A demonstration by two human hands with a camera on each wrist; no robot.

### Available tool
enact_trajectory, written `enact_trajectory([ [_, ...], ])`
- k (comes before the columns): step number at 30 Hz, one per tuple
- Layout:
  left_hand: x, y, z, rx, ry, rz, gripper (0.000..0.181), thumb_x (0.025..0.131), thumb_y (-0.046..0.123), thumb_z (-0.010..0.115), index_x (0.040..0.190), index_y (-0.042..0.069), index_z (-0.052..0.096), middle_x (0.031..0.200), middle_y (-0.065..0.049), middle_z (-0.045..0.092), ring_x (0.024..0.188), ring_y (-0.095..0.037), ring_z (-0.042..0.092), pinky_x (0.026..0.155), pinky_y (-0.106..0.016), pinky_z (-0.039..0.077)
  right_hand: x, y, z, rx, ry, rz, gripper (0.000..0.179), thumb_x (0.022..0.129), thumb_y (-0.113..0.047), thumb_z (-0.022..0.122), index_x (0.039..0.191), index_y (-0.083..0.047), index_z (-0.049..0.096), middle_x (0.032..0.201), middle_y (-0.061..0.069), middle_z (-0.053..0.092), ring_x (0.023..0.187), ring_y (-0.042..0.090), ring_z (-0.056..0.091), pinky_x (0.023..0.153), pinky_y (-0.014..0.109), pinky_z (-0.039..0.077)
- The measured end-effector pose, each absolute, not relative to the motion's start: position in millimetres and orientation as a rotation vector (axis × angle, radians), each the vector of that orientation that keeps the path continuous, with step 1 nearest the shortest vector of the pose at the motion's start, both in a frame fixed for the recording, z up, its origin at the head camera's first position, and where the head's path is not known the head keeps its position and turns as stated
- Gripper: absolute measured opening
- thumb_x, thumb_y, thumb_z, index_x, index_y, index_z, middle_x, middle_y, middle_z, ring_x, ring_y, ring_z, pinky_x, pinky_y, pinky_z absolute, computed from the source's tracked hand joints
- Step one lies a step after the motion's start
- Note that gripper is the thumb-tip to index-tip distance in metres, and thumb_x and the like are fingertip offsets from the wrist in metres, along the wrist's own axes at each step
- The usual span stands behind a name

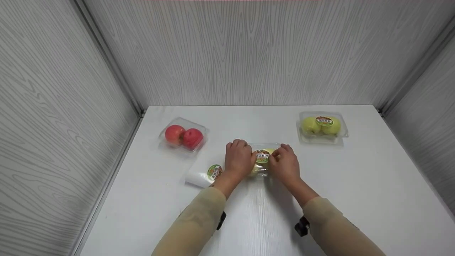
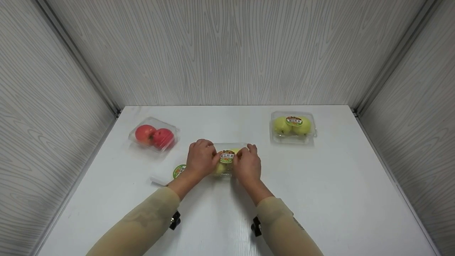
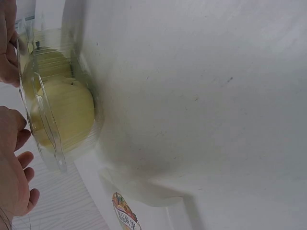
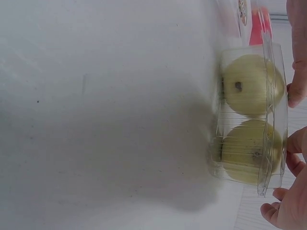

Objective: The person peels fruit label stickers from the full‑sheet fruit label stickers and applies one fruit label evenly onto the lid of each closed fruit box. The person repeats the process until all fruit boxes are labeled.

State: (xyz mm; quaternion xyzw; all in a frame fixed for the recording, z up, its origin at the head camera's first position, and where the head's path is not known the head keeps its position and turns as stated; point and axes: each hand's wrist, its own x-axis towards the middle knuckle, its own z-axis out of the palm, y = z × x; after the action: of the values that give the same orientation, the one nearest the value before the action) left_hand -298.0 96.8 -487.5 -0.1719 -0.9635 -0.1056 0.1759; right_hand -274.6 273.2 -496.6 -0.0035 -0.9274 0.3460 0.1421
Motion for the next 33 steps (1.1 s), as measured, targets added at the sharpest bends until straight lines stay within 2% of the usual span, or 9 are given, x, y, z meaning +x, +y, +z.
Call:
enact_trajectory([
  [8, -299, 96, -485, -0.471, -2.713, -0.296, 0.034, 0.102, 0.039, 0.067, 0.091, 0.009, 0.077, 0.113, -0.004, 0.07, 0.116, -0.023, 0.061, 0.1, -0.044, 0.047, -276, 274, -495, 0.019, -2.629, 0.998, 0.014, 0.092, -0.01, 0.073, 0.087, 0.002, 0.07, 0.138, 0.034, 0.061, 0.13, 0.049, 0.059, 0.107, 0.057, 0.049],
  [12, -300, 95, -484, -0.466, -2.69, -0.301, 0.033, 0.102, 0.039, 0.067, 0.093, 0.008, 0.077, 0.113, -0.004, 0.071, 0.114, -0.023, 0.062, 0.098, -0.044, 0.048, -277, 275, -494, 0.015, -2.609, 1.02, 0.013, 0.092, -0.01, 0.071, 0.092, 0.002, 0.069, 0.137, 0.032, 0.062, 0.13, 0.047, 0.06, 0.107, 0.056, 0.049],
  [18, -302, 94, -487, -0.427, -2.683, -0.374, 0.035, 0.102, 0.042, 0.065, 0.104, 0.009, 0.076, 0.114, -0.006, 0.072, 0.114, -0.026, 0.064, 0.098, -0.046, 0.049, -280, 275, -492, -0.01, -2.632, 1.042, 0.031, 0.096, -0.019, 0.071, 0.119, 0.003, 0.067, 0.134, 0.026, 0.064, 0.129, 0.044, 0.061, 0.107, 0.055, 0.048],
  [25, -304, 92, -495, -0.384, -2.721, -0.475, 0.056, 0.104, 0.05, 0.056, 0.138, 0.007, 0.067, 0.135, -0.011, 0.068, 0.128, -0.029, 0.062, 0.102, -0.049, 0.048, -285, 276, -494, -0.051, -2.705, 1.075, 0.06, 0.1, -0.032, 0.071, 0.149, -0.001, 0.053, 0.15, 0.026, 0.055, 0.14, 0.044, 0.052, 0.115, 0.057, 0.041],
  [33, -307, 91, -502, -0.346, -2.747, -0.733, 0.071, 0.103, 0.052, 0.052, 0.155, 0.004, 0.052, 0.154, -0.021, 0.054, 0.141, -0.036, 0.054, 0.108, -0.054, 0.045, -293, 280, -498, 0.001, -2.745, 1.117, 0.073, 0.105, -0.043, 0.063, 0.159, 0.0, 0.041, 0.162, 0.028, 0.041, 0.149, 0.045, 0.041, 0.122, 0.057, 0.033],
])
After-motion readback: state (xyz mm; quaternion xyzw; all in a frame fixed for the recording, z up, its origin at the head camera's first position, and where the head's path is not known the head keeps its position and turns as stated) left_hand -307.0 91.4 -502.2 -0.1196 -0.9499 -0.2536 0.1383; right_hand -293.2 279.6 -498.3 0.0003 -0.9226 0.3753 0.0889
